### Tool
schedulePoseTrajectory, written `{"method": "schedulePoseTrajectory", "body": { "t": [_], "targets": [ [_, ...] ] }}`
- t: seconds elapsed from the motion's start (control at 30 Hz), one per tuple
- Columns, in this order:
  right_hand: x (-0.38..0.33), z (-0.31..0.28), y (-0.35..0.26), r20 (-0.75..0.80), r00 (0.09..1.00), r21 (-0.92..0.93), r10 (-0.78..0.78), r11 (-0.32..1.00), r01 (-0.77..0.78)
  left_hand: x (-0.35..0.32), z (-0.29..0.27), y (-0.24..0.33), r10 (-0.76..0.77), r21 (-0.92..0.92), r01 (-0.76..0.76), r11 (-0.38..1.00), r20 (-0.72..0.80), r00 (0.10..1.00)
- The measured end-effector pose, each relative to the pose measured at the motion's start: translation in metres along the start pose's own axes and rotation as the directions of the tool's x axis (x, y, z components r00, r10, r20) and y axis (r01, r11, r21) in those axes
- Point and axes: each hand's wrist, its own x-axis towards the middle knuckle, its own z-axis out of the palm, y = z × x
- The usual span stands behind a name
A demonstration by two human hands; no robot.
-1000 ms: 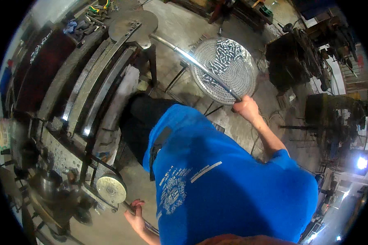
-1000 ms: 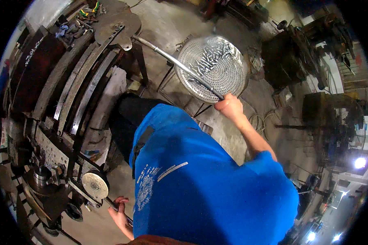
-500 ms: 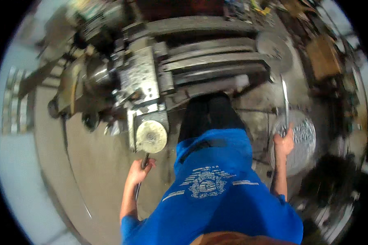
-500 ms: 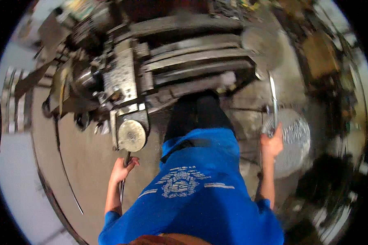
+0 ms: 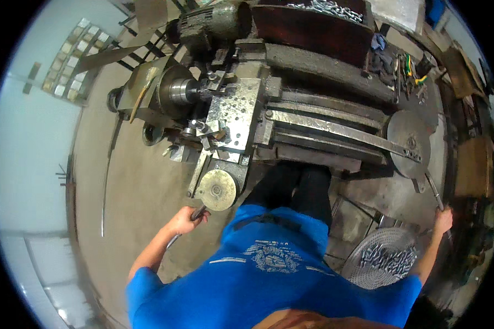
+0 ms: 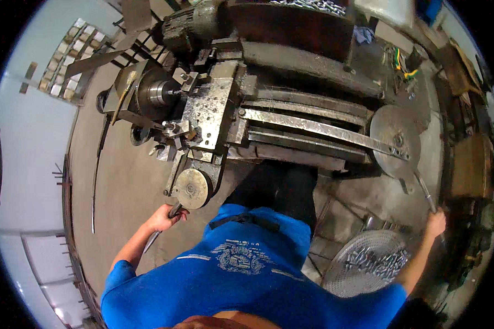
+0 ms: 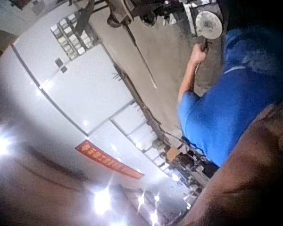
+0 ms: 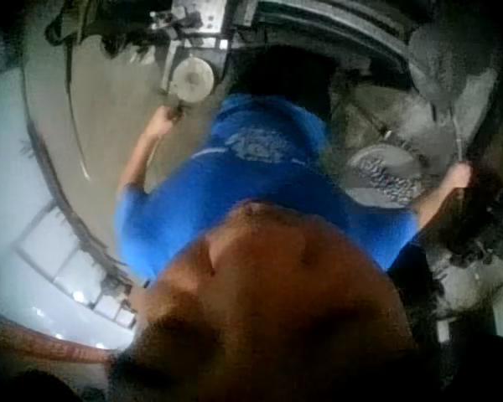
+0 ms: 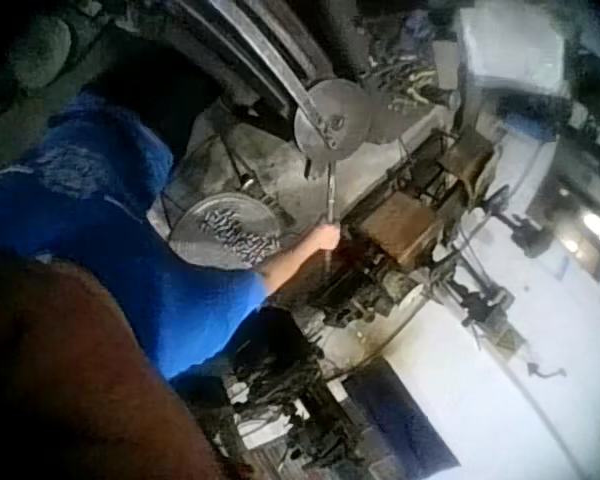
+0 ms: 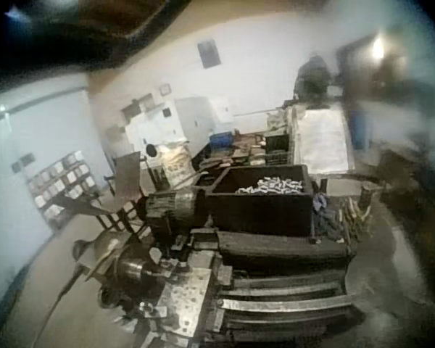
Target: The person operates a metal lathe, repeatedly loading small metal pieces into the chuck, engaging the machine, and collecting the finished parts into a mesh basket. The cycle of loading, machining, and collecting is repeated throughout the clip.
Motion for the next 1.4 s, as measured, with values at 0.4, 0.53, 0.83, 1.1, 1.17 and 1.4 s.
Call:
{"method": "schedulePoseTrajectory", "body": {
  "t": [0.4,0.53,0.83,1.1,1.17,1.4],
  "targets": [
    [0.017,0.027,-0.03,-0.399,0.917,-0.146,0.025,0.985,-0.09,0.007,-0.048,-0.013,0.104,-0.452,0.046,0.891,0.302,0.948],
    [-0.088,-0.041,-0.097,-0.1,0.99,0.288,0.102,0.955,-0.07,0.063,-0.109,-0.077,-0.089,-0.201,0.035,0.979,-0.266,0.96],
    [-0.195,-0.075,-0.175,-0.077,0.993,0.609,-0.093,0.784,0.121,0.198,-0.18,-0.207,0.034,0.52,0.374,0.768,-0.616,0.787],
    [-0.159,-0.174,-0.255,0.008,0.971,0.594,-0.237,0.783,0.186,0.251,-0.109,-0.242,-0.084,0.086,0.413,0.907,-0.923,0.376],
    [-0.144,-0.205,-0.276,-0.063,0.957,0.624,-0.283,0.737,0.26,0.222,-0.139,-0.221,0.08,0.389,0.333,0.859,-0.744,0.663],
    [-0.093,-0.332,-0.47,-0.419,0.614,0.713,-0.668,0.176,0.678,0.173,-0.168,-0.221,0.054,0.559,0.38,0.737,-0.609,0.791]
  ]
}}
